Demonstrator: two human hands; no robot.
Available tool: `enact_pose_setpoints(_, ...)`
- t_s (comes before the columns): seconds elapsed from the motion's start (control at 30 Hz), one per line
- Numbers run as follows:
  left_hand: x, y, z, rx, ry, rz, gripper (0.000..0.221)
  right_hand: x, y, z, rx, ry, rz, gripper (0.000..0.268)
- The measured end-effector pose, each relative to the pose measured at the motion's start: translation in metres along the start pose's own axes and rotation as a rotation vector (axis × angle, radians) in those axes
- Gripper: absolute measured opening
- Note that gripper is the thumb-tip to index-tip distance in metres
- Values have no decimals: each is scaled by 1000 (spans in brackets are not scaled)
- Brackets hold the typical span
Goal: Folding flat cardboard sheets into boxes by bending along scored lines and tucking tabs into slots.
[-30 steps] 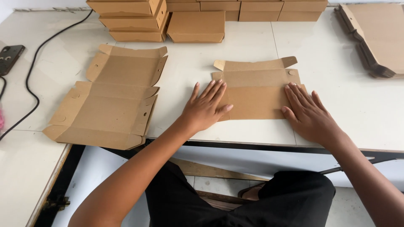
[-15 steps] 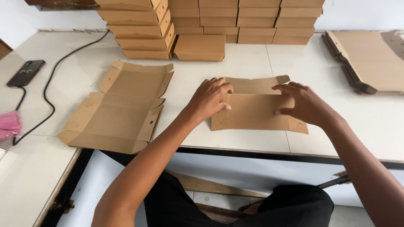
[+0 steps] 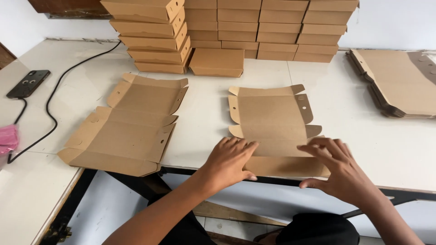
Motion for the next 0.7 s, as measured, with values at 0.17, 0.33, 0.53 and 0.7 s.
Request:
enact_pose_setpoints(0.17,-17,-14,1,-79,108,-35,55,-6,-14,-6,74,22,65,64)
enact_pose_setpoints(0.33,-40,-29,24,-459,251,-454,32,27,-26,2,-89,-412,158,27)
enact_pose_setpoints(0.53,-36,2,20,477,55,169,90,-18,18,19,646,84,-25,71)
enact_pose_setpoints(0.7,-70,71,17,-228,1,-131,93,-20,-15,-69,365,78,-564,77)
Point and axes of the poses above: each hand's wrist, its own z-axis away from the middle knuckle, its own y-axis out of the palm, x = y × z, the point moved 3 cm from there along -z, towards the middle knuckle, and after that the axes turned 2 degrees about -x, right-handed, at the moved point
